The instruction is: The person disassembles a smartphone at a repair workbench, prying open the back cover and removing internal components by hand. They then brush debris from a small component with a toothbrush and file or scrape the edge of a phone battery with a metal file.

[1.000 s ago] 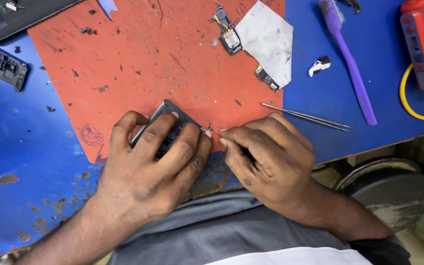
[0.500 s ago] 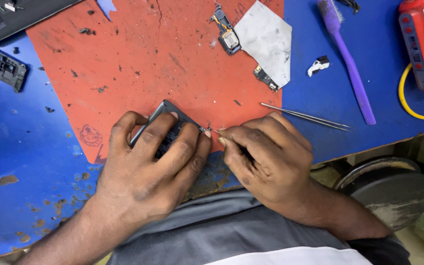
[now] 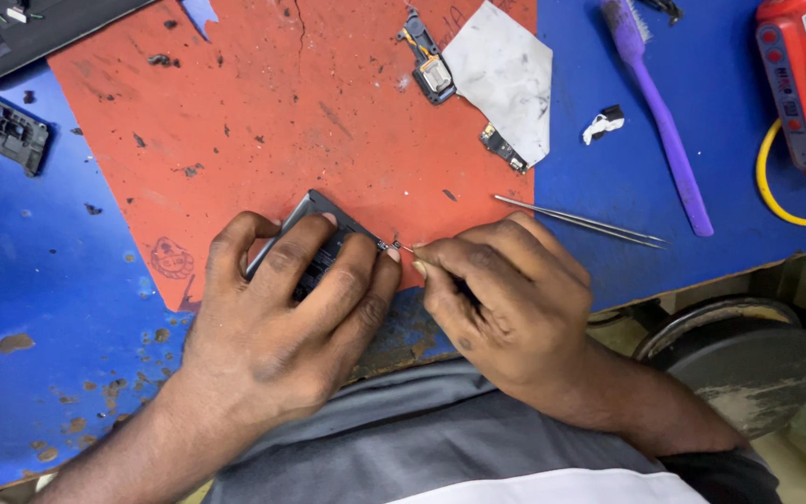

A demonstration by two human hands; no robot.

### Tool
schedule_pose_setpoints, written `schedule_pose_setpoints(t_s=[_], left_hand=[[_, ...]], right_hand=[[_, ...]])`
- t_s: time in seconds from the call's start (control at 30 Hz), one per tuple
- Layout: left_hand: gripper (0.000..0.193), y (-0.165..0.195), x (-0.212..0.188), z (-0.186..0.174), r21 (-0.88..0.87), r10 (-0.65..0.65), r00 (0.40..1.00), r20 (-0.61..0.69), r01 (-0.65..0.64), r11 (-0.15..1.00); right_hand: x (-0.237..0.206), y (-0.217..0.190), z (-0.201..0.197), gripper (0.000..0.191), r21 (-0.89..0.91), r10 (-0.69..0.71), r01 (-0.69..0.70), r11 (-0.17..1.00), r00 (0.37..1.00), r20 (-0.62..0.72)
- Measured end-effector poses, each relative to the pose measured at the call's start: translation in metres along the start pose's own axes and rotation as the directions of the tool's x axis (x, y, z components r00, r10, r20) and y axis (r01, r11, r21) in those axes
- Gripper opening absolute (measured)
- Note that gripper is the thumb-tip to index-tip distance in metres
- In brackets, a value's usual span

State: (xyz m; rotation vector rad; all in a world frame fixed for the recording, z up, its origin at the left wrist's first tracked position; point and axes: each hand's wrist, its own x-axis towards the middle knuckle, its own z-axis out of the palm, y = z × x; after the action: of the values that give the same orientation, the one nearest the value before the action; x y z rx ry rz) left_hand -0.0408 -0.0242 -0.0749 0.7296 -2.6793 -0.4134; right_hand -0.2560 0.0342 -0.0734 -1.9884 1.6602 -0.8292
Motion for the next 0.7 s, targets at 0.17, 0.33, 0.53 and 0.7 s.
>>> schedule_pose_setpoints(t_s=[0.17,0.33,0.53,0.7], left_hand=[[0.036,0.0,0.0,0.0,-0.003,0.0,1.0,-0.004,0.0,1.0],[0.037,-0.0013,-0.0009,-0.0002,-0.019,0.002,1.0,-0.011,-0.002,1.0],[0.036,-0.0008,-0.0019,-0.0004,0.013,0.002,1.0,-0.008,-0.002,1.0],[0.036,0.0026,-0.0022,0.0006,0.032,-0.019,1.0,-0.001,0.019,0.999]], right_hand=[[-0.0002,-0.0002,0.0002,0.019,0.0,0.009,-0.009,1.0,1.0,-0.003],[-0.0014,-0.0011,-0.0027,0.02,0.014,0.026,-0.026,1.0,1.0,-0.003],[-0.0036,-0.0012,-0.0039,0.02,0.025,0.041,-0.041,0.999,0.999,-0.021],[-0.0046,-0.0011,-0.0029,0.02,0.007,0.009,-0.009,1.0,1.0,-0.027]])
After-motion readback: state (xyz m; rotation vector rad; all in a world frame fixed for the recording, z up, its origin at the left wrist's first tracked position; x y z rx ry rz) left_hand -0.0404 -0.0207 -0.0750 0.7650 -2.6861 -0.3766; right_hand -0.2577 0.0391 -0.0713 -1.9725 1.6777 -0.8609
